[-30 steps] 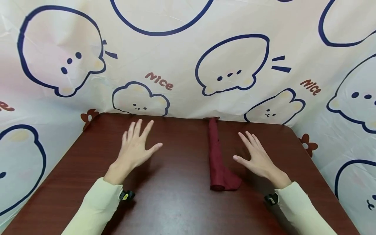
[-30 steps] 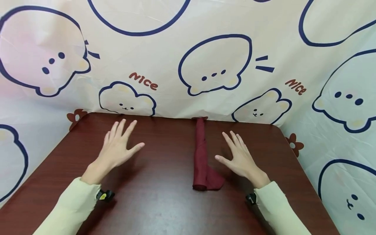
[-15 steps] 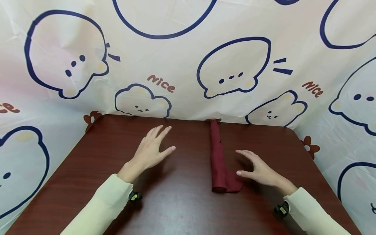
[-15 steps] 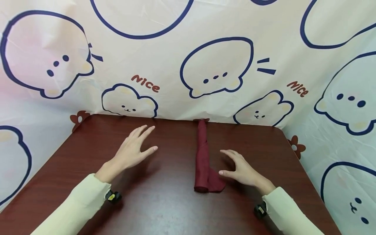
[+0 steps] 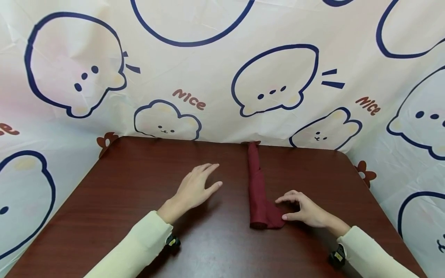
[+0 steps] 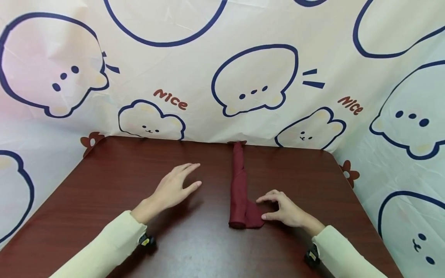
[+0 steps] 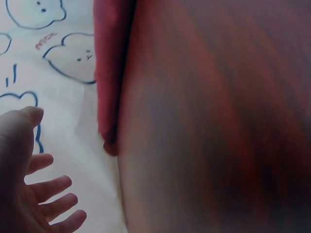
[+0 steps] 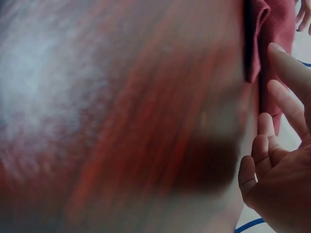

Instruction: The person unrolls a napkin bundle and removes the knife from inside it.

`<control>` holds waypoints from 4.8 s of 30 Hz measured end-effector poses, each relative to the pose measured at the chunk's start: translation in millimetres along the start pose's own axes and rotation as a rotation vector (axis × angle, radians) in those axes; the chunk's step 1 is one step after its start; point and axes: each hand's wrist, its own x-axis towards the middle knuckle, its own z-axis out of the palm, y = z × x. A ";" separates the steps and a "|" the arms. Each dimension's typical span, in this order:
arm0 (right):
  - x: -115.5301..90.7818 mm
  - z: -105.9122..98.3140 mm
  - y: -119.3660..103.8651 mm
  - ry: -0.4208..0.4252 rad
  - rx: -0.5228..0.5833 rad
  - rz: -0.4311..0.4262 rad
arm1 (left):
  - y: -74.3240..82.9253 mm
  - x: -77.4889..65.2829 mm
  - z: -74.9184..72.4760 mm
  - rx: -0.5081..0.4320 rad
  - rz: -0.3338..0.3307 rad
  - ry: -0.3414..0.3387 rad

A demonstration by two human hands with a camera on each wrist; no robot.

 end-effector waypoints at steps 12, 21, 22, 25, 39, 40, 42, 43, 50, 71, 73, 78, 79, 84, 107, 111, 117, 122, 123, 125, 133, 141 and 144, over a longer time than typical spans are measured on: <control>3.2 -0.5 4.9 -0.034 -0.082 0.044 | 29.1 -0.2 30.4 -0.071 0.044 -0.078; 8.5 2.5 8.3 -0.043 -0.052 -0.070 | 47.5 6.1 37.3 -0.132 0.071 -0.126; 7.5 2.9 8.8 -0.043 -0.051 -0.071 | 51.4 6.5 39.0 -0.137 0.074 -0.127; 3.3 3.3 9.9 -0.047 -0.055 -0.055 | 64.7 6.0 47.1 -0.144 0.092 -0.148; 6.8 3.3 9.0 -0.108 -0.053 -0.015 | 93.1 12.8 69.0 0.006 0.241 -0.290; 6.3 4.0 10.3 -0.106 -0.050 -0.019 | 93.9 13.1 70.1 0.021 0.243 -0.301; 5.5 5.3 12.7 -0.099 -0.048 -0.032 | 94.6 13.2 71.6 0.045 0.253 -0.322; 5.6 5.7 12.9 -0.098 -0.044 -0.036 | 94.4 13.2 72.1 0.055 0.257 -0.330; 9.3 2.9 14.1 -0.090 -0.040 -0.075 | 90.6 13.0 67.1 0.083 0.260 -0.343; 9.5 5.0 14.1 -0.077 -0.052 -0.050 | 75.3 10.7 57.2 0.114 0.196 -0.403; 10.1 4.8 14.0 -0.072 -0.060 -0.047 | 73.2 11.5 55.2 0.101 0.188 -0.405; 8.1 2.9 13.2 -0.066 -0.045 -0.050 | 69.8 11.9 53.6 0.063 0.176 -0.412; 7.2 2.6 13.4 -0.066 -0.039 -0.051 | 69.3 11.3 54.0 0.058 0.176 -0.412; 4.0 4.3 12.7 -0.084 -0.011 -0.054 | 65.3 4.8 55.4 0.024 0.169 -0.414; -1.7 12.2 15.7 -0.081 -0.002 -0.079 | 49.9 -5.8 54.9 -0.093 0.172 -0.414; 1.2 8.9 16.0 -0.068 -0.011 -0.072 | 51.6 -0.6 52.2 -0.101 0.174 -0.409; 7.4 6.0 14.9 -0.080 -0.019 -0.054 | 58.6 9.1 44.6 -0.091 0.160 -0.412; 12.1 2.8 14.1 -0.077 -0.033 -0.045 | 70.1 19.1 42.6 -0.072 0.156 -0.353; 12.7 2.3 13.8 -0.075 -0.031 -0.045 | 72.9 21.0 43.6 -0.067 0.162 -0.343; 12.9 1.7 13.4 -0.076 -0.027 -0.045 | 77.9 23.7 47.4 -0.046 0.172 -0.342; 9.8 3.9 12.2 -0.096 -0.013 -0.037 | 83.3 22.5 59.0 0.121 0.179 -0.387; 10.9 2.3 13.2 -0.120 0.012 -0.036 | 71.9 14.3 56.0 0.084 0.129 -0.374; 11.2 1.7 14.0 -0.120 0.017 -0.030 | 67.8 11.0 53.9 0.059 0.119 -0.366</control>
